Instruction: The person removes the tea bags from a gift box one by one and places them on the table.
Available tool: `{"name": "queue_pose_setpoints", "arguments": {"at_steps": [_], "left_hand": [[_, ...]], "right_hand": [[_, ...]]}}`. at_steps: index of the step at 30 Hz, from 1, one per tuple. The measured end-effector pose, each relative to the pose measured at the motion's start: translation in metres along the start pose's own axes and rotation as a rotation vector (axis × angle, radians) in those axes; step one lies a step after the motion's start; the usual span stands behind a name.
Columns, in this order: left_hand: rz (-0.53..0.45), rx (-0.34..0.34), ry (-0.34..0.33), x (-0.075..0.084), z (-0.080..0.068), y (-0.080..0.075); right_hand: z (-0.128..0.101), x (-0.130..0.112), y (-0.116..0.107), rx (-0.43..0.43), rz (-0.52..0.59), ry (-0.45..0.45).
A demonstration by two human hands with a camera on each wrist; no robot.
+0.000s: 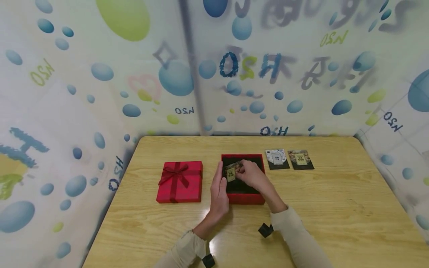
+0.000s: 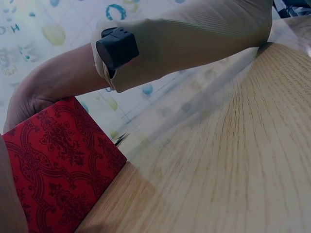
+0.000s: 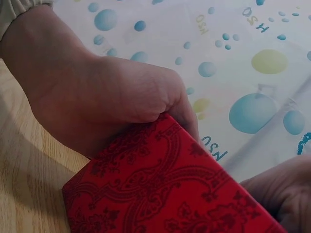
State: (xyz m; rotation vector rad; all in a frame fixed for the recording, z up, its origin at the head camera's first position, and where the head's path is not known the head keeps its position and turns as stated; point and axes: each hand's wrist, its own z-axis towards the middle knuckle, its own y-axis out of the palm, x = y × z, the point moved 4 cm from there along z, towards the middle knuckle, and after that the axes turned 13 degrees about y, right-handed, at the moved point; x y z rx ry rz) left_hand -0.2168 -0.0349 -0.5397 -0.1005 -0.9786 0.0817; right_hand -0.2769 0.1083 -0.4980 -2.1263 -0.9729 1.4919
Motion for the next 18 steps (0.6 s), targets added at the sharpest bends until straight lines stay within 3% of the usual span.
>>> {"name": "queue_pose_setpoints", "arguments": {"at_steps": [11,18], "left_hand": [[0.002,0.000,-0.008,-0.0003,0.0002,0.0012],[0.011,0.004,-0.024,-0.0014,0.0000,0.0005]], "right_hand": [[-0.0018,0.0014,-0.0009,-0.108,0.233,-0.033],[-0.0085,0.0007,-0.0050,-0.148,0.297,-0.085]]}}
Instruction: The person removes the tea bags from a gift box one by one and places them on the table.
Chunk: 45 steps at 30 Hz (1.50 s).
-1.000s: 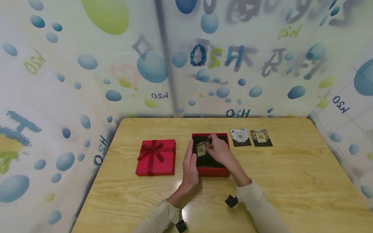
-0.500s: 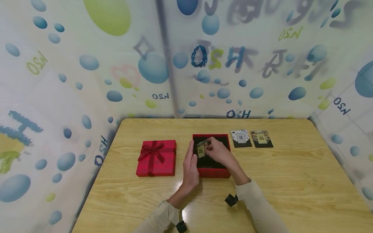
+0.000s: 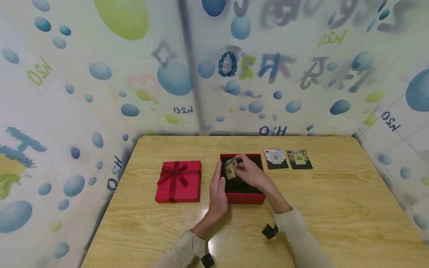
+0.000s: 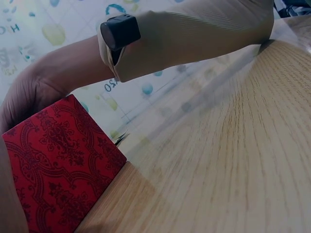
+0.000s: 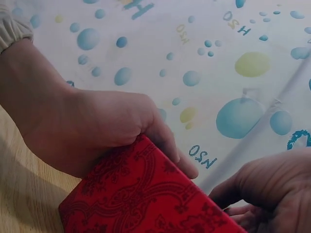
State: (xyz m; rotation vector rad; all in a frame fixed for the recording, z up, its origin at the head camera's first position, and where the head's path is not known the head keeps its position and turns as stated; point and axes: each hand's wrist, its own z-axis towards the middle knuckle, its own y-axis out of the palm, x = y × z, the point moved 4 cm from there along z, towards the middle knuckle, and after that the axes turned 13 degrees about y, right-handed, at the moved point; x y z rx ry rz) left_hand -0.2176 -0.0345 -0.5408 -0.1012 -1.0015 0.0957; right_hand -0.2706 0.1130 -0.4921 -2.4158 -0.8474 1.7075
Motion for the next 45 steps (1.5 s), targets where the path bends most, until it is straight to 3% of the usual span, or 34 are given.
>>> {"name": "queue_pose_setpoints", "arguments": {"at_steps": [14,20,32,45], "left_hand": [[-0.013,0.008,0.008,-0.001,0.002,0.000],[-0.014,0.006,0.007,-0.001,0.002,0.000],[-0.022,0.015,0.017,0.000,0.001,-0.001],[-0.015,0.000,0.034,-0.001,-0.001,0.000]], "right_hand": [[-0.026,-0.005,-0.026,-0.012,0.109,-0.104],[-0.033,-0.003,-0.045,0.043,0.128,-0.123],[-0.050,0.013,-0.096,0.201,0.159,-0.058],[-0.063,0.040,-0.142,0.298,0.225,-0.017]]}}
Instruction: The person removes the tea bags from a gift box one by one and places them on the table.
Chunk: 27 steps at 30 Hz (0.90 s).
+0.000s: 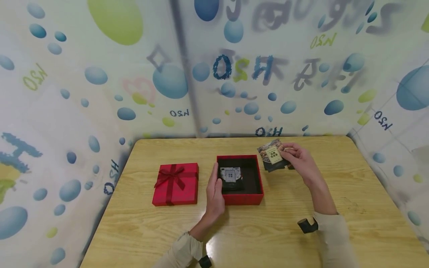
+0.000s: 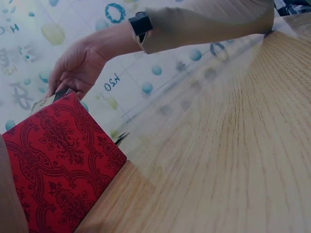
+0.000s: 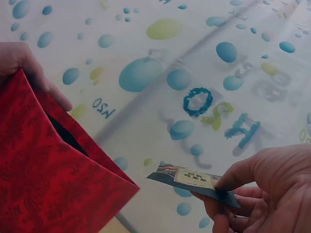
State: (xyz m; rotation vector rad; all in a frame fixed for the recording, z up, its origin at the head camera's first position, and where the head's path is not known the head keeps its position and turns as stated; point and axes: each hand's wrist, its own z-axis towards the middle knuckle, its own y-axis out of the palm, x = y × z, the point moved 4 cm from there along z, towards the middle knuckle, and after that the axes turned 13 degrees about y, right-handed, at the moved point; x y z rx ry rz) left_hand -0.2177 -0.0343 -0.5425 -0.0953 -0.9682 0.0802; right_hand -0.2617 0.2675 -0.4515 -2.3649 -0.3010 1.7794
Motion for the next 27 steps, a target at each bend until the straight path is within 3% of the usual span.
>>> {"name": "queue_pose_setpoints", "arguments": {"at_steps": [13,20,27], "left_hand": [[-0.006,0.011,0.008,0.000,0.000,0.000],[-0.002,0.005,0.004,0.000,-0.001,0.000],[-0.010,0.006,0.004,0.003,0.000,0.001]], "right_hand": [[0.009,0.017,-0.034,0.062,0.031,-0.003],[0.009,0.030,-0.058,0.079,0.218,-0.058],[0.014,0.049,-0.086,0.153,0.271,-0.059]]}}
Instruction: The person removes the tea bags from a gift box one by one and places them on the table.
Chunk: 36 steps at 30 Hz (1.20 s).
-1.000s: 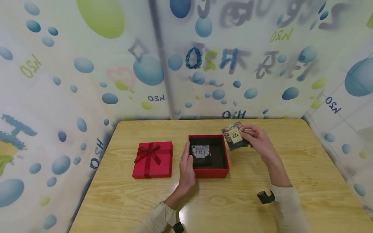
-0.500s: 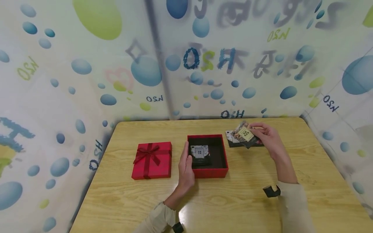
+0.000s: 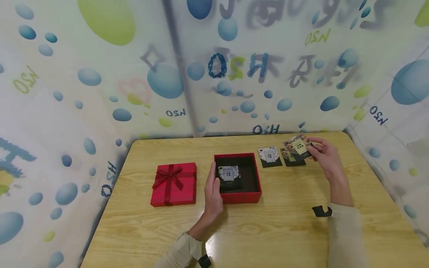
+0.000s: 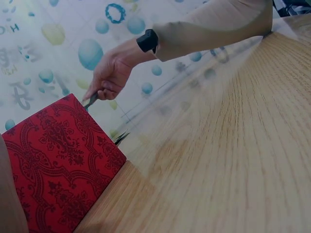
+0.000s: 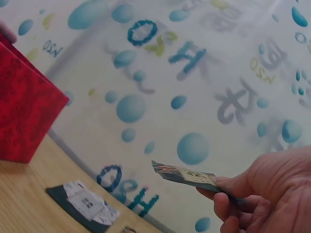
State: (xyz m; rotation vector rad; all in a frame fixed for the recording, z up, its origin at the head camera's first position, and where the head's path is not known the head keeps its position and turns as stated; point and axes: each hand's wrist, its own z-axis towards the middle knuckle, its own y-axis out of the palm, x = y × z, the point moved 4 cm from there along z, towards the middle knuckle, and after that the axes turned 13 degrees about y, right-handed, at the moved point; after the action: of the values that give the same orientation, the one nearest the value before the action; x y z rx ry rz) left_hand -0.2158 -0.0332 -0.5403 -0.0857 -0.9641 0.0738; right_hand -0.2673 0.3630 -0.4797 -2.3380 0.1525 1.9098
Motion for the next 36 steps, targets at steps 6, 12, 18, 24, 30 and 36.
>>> {"name": "queue_pose_setpoints", "arguments": {"at_steps": [6,12,18,24,30,36], "left_hand": [[0.005,0.007,0.008,-0.001,0.000,0.001],[0.012,0.012,0.009,-0.002,0.000,0.001],[0.018,0.014,0.006,-0.003,0.000,0.001],[0.017,0.012,0.014,-0.001,0.001,0.001],[0.017,0.009,0.013,-0.001,0.001,0.001],[0.014,0.016,0.019,0.000,0.001,0.002]], "right_hand": [[0.007,0.016,-0.021,0.066,0.052,0.056],[0.013,0.032,-0.031,0.088,0.106,0.134],[0.019,0.049,-0.041,0.120,0.127,0.183],[0.016,0.051,-0.050,0.153,0.123,0.189],[0.012,0.048,-0.054,0.195,0.171,0.188],[0.020,0.064,-0.062,0.261,0.069,0.210]]}}
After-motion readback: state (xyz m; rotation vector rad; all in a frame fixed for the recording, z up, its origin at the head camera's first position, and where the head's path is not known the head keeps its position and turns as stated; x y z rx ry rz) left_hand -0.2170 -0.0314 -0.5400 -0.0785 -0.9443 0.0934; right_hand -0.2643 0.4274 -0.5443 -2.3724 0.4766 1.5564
